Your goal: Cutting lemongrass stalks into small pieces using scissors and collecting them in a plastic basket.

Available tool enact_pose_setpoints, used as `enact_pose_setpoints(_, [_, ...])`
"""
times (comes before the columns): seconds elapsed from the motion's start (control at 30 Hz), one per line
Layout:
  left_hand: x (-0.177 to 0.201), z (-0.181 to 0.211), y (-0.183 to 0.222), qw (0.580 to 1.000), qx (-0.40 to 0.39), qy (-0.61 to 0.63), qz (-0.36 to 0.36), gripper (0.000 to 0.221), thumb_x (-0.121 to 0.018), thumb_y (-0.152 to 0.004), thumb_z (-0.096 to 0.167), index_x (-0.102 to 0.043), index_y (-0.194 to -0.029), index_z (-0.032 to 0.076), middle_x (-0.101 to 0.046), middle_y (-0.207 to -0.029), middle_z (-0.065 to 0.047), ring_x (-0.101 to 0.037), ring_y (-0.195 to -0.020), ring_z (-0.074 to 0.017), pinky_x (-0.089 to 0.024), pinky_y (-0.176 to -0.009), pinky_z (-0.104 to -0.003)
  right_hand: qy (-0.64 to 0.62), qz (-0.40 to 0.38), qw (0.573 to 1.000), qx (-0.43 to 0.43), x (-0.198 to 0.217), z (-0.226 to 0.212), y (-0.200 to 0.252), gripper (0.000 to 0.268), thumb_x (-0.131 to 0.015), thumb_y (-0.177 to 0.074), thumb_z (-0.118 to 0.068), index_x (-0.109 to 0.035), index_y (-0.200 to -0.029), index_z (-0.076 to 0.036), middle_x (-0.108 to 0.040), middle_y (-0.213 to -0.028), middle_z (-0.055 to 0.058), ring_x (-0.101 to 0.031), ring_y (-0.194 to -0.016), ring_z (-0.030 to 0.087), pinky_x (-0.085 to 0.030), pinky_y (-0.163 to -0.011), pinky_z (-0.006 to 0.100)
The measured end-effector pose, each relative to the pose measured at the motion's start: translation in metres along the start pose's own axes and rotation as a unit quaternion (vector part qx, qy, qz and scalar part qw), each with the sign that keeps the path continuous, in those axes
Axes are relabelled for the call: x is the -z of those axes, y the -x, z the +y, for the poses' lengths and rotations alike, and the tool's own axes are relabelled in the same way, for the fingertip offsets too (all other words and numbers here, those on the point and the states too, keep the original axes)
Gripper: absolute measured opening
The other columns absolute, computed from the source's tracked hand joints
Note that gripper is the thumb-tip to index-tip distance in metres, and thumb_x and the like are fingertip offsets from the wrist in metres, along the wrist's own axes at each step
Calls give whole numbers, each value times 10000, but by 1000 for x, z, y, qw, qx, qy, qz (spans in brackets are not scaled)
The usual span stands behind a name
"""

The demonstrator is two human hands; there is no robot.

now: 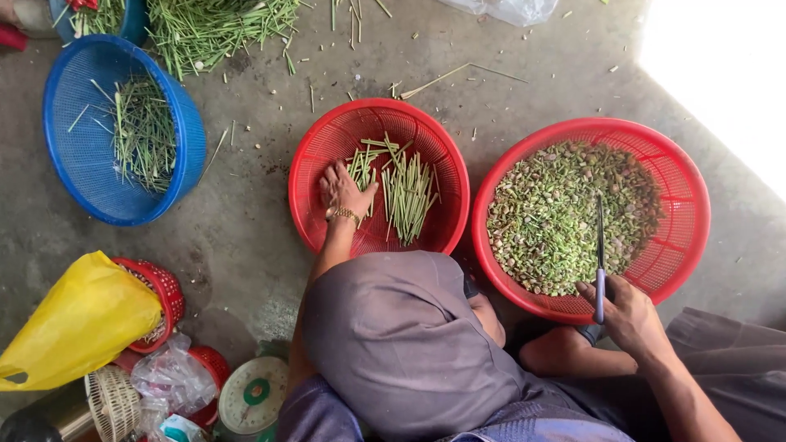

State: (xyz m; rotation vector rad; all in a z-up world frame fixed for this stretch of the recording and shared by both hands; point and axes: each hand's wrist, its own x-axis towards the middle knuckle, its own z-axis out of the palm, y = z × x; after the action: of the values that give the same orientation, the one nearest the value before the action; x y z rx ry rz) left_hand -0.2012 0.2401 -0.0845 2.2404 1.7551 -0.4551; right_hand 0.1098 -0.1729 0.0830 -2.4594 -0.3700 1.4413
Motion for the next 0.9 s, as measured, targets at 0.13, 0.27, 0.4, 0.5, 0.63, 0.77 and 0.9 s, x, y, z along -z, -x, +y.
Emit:
enact_pose_setpoints(0.13, [-27,6,27,999,-20,-38,-1,860,-712,-877,490,-381,-1465,-42,-447,-1241,-204,-496,-1096,-385,-518,-858,-496,14,6,1000,4,-2,4,-6,468,-708,-885,-425,-697,-968,35,-684,-791,192,-644,-717,279,-514,-647,396])
enact_pose_setpoints(0.27, [-40,7,40,997,-19,61,44,112,-562,-965,94,-531,-1052,31,-579,-1004,-167,-616,-794,-284,-560,-682,-405,38,-3,999,2,-3,-3,-5,464,-699,-892,-427,-704,-945,35,-704,-794,197,-660,-709,286,-521,-649,404])
enact_pose_setpoints(0.4, [-29,4,43,996,21,86,-9,129,-498,-982,75,-529,-1078,-5,-557,-1032,-177,-613,-776,-278,-571,-677,-397,50,-10,999,0,-3,-8,-2,483,-694,-885,-462,-693,-944,17,-709,-792,198,-676,-722,289,-537,-667,418])
enact_pose_setpoints(0.5, [-18,8,41,992,41,105,-48,158,-451,-994,60,-528,-1098,-32,-541,-1052,-184,-611,-762,-274,-580,-672,-392,51,-3,998,21,-3,-1,-2,462,-705,-879,-450,-682,-896,11,-689,-750,175,-660,-692,276,-526,-655,404])
enact_pose_setpoints(0.63, [-17,4,40,987,60,118,-96,195,-403,-1007,46,-526,-1117,-58,-525,-1073,-191,-609,-748,-269,-588,-668,-387,36,-3,999,17,-2,1,-1,462,-701,-888,-449,-693,-912,12,-700,-761,182,-665,-690,277,-527,-647,400])
enact_pose_setpoints(0.77, [-36,-27,26,976,41,152,-151,295,-392,-1067,167,-486,-1257,-38,-599,-844,-99,-623,-647,-234,-548,-539,-341,43,-2,999,21,-3,3,-1,473,-698,-893,-450,-680,-869,22,-682,-727,172,-640,-651,266,-512,-619,395])
enact_pose_setpoints(0.9, [14,-17,41,866,123,346,-339,321,-478,-1085,319,-459,-1314,94,-513,-824,-21,-390,-481,-74,-341,-371,-199,46,1,998,33,-1,2,-1,468,-700,-893,-448,-674,-853,18,-688,-738,166,-633,-655,256,-508,-620,391])
